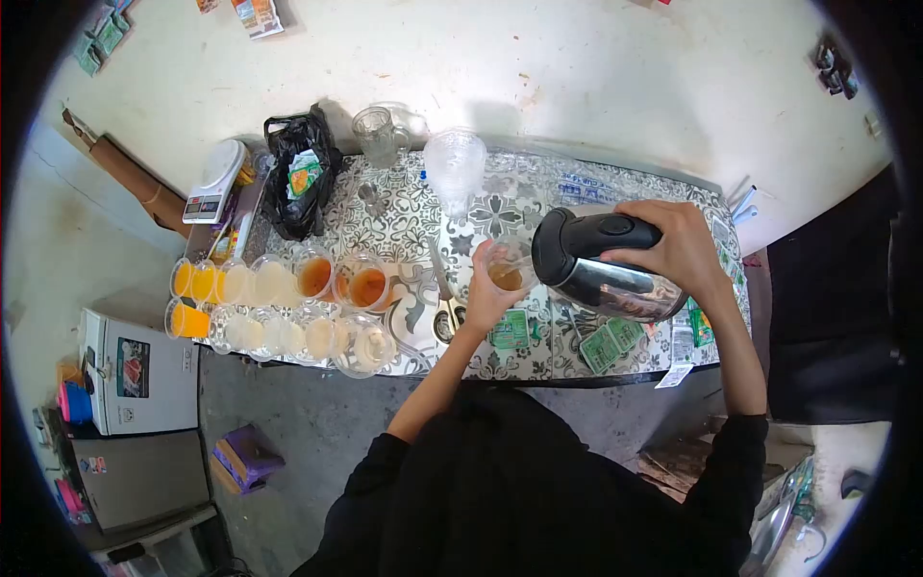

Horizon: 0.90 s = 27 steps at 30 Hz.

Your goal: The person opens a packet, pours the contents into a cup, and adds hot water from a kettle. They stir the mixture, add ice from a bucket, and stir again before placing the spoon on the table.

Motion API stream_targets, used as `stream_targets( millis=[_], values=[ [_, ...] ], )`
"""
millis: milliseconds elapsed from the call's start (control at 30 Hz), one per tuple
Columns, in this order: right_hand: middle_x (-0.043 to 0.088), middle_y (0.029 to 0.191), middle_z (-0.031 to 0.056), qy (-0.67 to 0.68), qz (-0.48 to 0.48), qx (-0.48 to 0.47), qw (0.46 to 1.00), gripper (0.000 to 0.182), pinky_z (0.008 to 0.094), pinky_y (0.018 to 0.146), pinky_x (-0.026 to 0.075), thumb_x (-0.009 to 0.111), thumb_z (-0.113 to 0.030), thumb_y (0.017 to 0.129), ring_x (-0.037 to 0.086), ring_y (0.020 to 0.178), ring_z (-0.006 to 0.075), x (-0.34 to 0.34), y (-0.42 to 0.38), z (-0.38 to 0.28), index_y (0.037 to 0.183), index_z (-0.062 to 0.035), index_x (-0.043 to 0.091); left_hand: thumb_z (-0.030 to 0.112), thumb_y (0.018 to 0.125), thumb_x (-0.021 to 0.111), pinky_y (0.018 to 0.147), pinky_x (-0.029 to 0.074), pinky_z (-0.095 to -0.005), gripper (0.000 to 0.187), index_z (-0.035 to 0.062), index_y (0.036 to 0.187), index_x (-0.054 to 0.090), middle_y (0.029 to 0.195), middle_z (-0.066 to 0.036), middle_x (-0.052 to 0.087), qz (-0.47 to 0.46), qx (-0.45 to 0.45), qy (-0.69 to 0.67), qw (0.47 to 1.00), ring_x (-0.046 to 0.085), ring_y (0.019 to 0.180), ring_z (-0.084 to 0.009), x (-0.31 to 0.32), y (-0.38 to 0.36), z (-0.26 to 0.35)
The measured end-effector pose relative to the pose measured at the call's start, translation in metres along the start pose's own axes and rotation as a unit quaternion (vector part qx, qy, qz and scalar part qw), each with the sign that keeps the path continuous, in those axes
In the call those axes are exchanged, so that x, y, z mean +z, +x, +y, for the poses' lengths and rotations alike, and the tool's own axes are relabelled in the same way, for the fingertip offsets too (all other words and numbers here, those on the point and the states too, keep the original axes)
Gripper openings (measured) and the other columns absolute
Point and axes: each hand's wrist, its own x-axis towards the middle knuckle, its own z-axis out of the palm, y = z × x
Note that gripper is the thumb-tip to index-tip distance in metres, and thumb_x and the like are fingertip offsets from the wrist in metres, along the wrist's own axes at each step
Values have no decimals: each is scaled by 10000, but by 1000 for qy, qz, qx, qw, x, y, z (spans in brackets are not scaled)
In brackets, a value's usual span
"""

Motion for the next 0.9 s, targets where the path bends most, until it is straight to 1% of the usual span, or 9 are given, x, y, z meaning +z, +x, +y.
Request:
stream_targets(
  millis=[67,133,200,367,433,500,633,700,900],
  values=[
    [681,869,127,-3,-8,10,1000,465,341,717,519,802,-361,601,660,762,285,-2,0,-3,910,-34,683,73,573,826,929,420,-375,1002,62,1358,204,1202,-176,490,-4,-7,-5,1000,520,1088,-284,-1,-2,0],
    [681,866,128,-6,-14,19,1000,467,344,716,518,799,-365,604,659,761,287,-2,0,-4,912,-33,683,64,573,820,931,420,-377,999,67,1360,204,1200,-175,491,-3,8,19,1000,521,1086,-287,-2,-1,1],
    [677,877,140,-15,3,1,1000,471,328,723,516,825,-319,583,662,771,287,-1,-1,-2,893,-1,668,66,577,818,930,422,-376,995,66,1360,204,1198,-174,492,-4,7,11,1000,522,1085,-285,-1,0,0],
    [677,877,141,-19,-1,1,1000,476,328,725,517,826,-318,583,661,778,288,-2,0,-5,905,-5,670,70,586,814,926,426,-374,982,61,1359,208,1192,-168,494,-6,5,5,1000,524,1081,-280,-1,0,0],
    [677,877,142,-21,-2,0,1000,476,329,726,518,826,-318,584,662,780,288,-3,-1,-5,908,-6,671,72,588,814,922,427,-371,985,60,1362,205,1186,-164,497,-7,-12,-4,1000,524,1079,-277,-2,-1,3],
    [678,883,143,-22,-12,7,1000,479,330,733,519,825,-319,584,662,783,287,-3,0,-6,911,-5,672,71,588,815,922,426,-369,988,59,1364,203,1183,-162,500,-6,-10,-5,1000,523,1080,-276,-1,-1,3],
    [678,890,142,-31,-3,-1,1000,481,331,741,520,822,-324,586,663,789,285,-2,-1,-5,910,-2,672,64,586,811,921,423,-366,994,60,1370,200,1179,-163,503,-4,5,4,1000,522,1083,-276,-2,-1,2],
    [678,844,129,-22,6,-14,1000,461,351,710,511,781,-394,621,653,756,297,-2,-1,-5,926,-62,684,61,586,810,922,422,-368,993,61,1370,201,1181,-163,502,-4,2,8,1000,521,1084,-276,-2,-2,2],
    [679,839,125,-30,8,-9,999,463,352,701,511,774,-405,625,653,753,294,0,-4,-4,931,-69,683,53,584,806,921,422,-373,996,67,1372,198,1184,-163,501,-6,-2,10,1000,523,1089,-281,-2,-2,0]
  ],
)
